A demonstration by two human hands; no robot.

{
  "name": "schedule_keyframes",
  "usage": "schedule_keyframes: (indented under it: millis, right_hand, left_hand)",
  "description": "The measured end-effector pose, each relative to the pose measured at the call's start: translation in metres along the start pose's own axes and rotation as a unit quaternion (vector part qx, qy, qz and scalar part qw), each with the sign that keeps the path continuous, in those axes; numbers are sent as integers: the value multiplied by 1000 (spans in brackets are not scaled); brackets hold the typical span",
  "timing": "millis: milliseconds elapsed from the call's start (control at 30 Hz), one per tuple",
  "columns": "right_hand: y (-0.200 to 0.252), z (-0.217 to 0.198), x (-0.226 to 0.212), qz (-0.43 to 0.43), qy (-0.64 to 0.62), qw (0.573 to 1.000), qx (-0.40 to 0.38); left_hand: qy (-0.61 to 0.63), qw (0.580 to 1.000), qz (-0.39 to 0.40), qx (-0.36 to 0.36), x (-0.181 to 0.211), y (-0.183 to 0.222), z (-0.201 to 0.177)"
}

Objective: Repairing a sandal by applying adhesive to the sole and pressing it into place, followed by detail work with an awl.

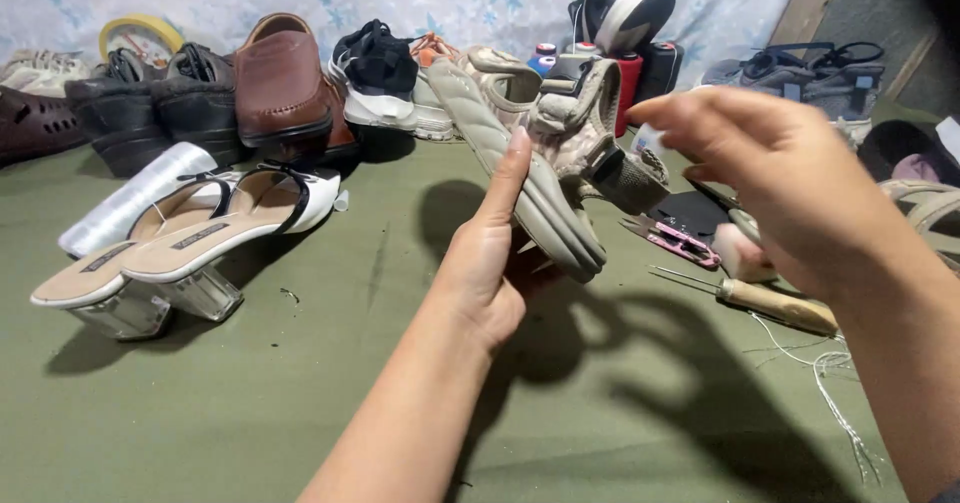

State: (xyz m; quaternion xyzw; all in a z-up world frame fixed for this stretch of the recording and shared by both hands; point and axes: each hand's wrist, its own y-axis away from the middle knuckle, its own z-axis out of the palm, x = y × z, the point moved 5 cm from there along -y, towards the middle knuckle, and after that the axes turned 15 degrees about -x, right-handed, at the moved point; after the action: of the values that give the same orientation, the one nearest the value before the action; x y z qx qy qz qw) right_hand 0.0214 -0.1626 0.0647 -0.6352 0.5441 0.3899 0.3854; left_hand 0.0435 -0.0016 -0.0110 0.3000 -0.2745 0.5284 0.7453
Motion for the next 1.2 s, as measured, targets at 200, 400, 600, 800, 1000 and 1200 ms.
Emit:
schedule_keyframes:
  millis: [200, 400, 600, 800, 1000, 1200]
  right_hand:
    - [-45, -3, 27, -110, -9, 990, -91]
    - [-58, -5, 27, -92, -131, 976, -147]
    - [-83, 20, 34, -88, -239, 951, -176]
    - [-80, 37, 42, -138, -479, 826, -264]
    - [-55, 7, -13, -142, -195, 943, -228]
    - [-20, 13, -49, -142, 163, 969, -116]
  left_hand:
    - [-40, 998, 25, -50, 18, 7, 12]
    - [-147, 986, 65, -41, 34, 5, 7]
    - [-424, 887, 132, 129, 57, 35, 20]
    - [-507, 828, 188, 147, 65, 29, 16]
    - [-130, 991, 31, 18, 44, 31, 10]
    - [46, 989, 70, -122, 30, 17, 19]
